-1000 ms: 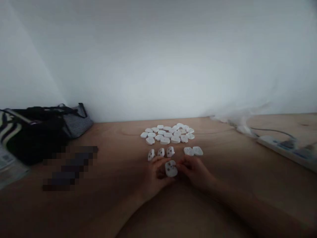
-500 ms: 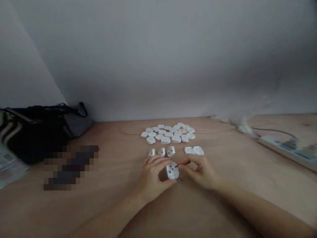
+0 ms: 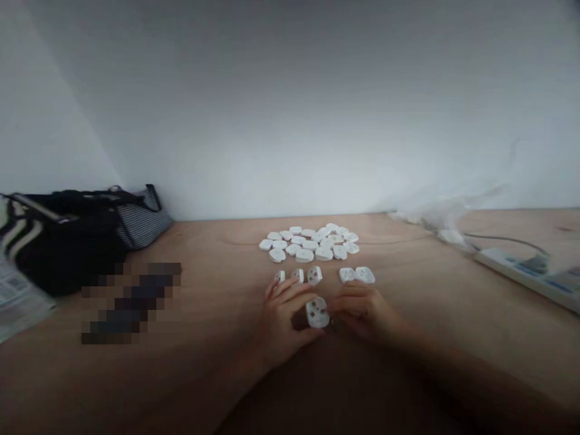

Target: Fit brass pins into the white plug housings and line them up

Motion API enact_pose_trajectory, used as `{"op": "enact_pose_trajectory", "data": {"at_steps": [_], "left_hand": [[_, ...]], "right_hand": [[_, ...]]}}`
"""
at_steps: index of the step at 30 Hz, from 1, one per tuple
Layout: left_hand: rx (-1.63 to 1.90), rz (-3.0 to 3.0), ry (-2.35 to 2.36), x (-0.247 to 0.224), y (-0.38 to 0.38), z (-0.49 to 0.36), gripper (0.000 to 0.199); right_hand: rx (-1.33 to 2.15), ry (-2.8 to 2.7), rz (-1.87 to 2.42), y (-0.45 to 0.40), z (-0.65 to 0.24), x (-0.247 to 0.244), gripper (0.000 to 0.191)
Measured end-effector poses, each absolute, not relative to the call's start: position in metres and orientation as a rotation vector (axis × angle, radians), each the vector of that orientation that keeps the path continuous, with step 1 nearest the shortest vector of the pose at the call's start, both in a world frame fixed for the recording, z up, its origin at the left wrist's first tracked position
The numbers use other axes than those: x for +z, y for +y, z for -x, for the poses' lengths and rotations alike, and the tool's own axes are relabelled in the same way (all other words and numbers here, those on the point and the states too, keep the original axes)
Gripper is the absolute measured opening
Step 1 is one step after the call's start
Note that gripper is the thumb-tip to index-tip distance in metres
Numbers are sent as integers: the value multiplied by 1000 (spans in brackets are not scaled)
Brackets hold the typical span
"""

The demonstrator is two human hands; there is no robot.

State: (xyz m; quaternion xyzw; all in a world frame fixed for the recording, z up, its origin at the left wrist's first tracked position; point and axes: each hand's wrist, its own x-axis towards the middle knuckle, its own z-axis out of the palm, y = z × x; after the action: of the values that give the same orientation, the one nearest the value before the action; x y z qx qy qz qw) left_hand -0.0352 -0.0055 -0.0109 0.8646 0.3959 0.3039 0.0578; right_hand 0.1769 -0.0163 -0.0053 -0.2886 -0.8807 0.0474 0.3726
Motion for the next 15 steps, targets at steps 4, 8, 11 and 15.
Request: {"op": "enact_pose_trajectory", "data": {"at_steps": [4,8,11,15], "left_hand": [[934,-2626,1198,-11,-6,35,50],[968,-2648,1185,-11,-6,35,49],[998,-2651,1180,-10,-6,34,48],[1039,-2645,1172,-8,-7,32,44]], "right_hand": [[17,-2287,749,-15,-178,-11,17],[-69,-2298,705,-16,-178,-13,19],[-86,-2325,720,-19,-176,-8,21],[-66,-2379,765,-23,-174,-3,22]]}}
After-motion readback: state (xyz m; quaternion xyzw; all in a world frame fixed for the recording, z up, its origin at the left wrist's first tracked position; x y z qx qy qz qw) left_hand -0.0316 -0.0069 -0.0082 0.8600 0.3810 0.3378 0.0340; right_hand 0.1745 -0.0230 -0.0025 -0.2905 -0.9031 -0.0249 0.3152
